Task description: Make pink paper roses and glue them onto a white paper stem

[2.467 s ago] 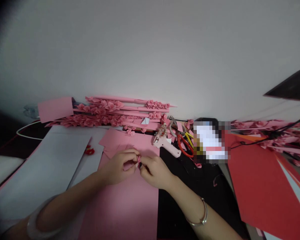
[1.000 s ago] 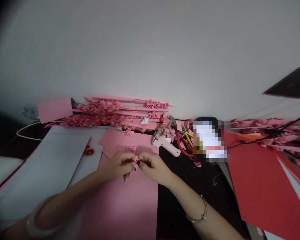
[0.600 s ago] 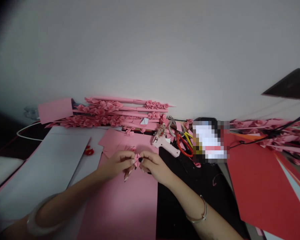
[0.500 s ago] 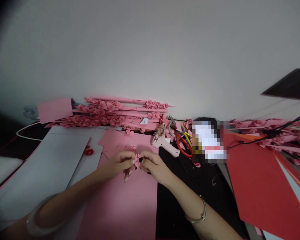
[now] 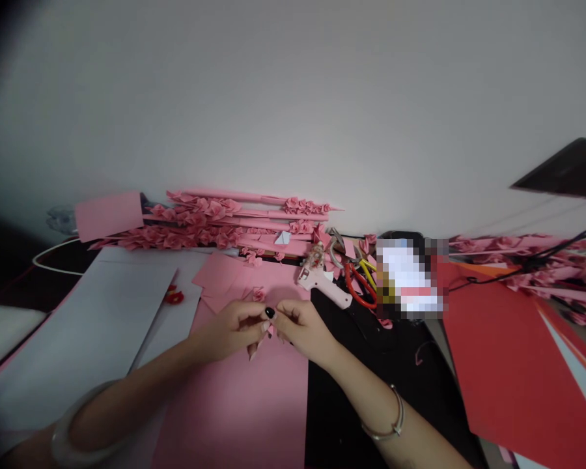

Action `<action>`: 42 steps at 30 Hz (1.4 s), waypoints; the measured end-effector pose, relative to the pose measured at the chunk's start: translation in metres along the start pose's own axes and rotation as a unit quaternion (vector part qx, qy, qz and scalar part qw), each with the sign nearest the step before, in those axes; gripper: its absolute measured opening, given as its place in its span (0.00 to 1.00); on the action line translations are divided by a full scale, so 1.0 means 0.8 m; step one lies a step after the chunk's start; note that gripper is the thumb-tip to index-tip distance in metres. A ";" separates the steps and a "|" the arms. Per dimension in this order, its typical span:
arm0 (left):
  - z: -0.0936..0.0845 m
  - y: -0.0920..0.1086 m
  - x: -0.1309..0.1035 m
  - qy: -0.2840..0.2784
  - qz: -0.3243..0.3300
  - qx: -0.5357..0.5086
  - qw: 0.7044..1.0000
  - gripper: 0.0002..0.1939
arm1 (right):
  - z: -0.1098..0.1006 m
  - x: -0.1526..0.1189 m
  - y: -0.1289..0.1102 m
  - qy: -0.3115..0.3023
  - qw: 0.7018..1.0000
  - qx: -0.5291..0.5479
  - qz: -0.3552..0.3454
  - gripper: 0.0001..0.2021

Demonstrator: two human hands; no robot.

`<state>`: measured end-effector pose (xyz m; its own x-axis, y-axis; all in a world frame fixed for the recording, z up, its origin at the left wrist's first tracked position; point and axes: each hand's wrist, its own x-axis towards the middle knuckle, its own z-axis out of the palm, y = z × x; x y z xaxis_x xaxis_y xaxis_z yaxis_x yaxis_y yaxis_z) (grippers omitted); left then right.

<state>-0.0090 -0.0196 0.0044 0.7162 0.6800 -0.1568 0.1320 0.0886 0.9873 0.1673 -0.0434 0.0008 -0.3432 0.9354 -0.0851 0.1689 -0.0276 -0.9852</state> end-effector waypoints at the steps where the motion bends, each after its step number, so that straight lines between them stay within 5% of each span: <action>1: 0.000 0.000 0.000 0.000 0.001 -0.007 1.000 0.05 | 0.002 -0.001 -0.001 0.011 1.000 -0.006 -0.004 0.22; 8: 0.004 0.000 0.000 0.000 0.010 -0.041 0.999 0.08 | 0.012 -0.003 -0.006 0.082 0.995 -0.052 -0.026 0.23; 23: 0.002 -0.004 0.005 0.007 -0.013 -0.142 0.990 0.12 | 0.001 0.001 0.006 0.022 0.999 0.017 -0.023 0.19; 42: 0.010 0.004 0.002 0.012 -0.038 -0.128 0.991 0.13 | 0.014 -0.007 -0.004 0.097 0.986 -0.122 -0.061 0.20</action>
<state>-0.0019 -0.0246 0.0073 0.6935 0.6817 -0.2332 0.0040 0.3201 0.9474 0.1585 -0.0521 0.0028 -0.1953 0.9771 0.0848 0.3634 0.1525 -0.9191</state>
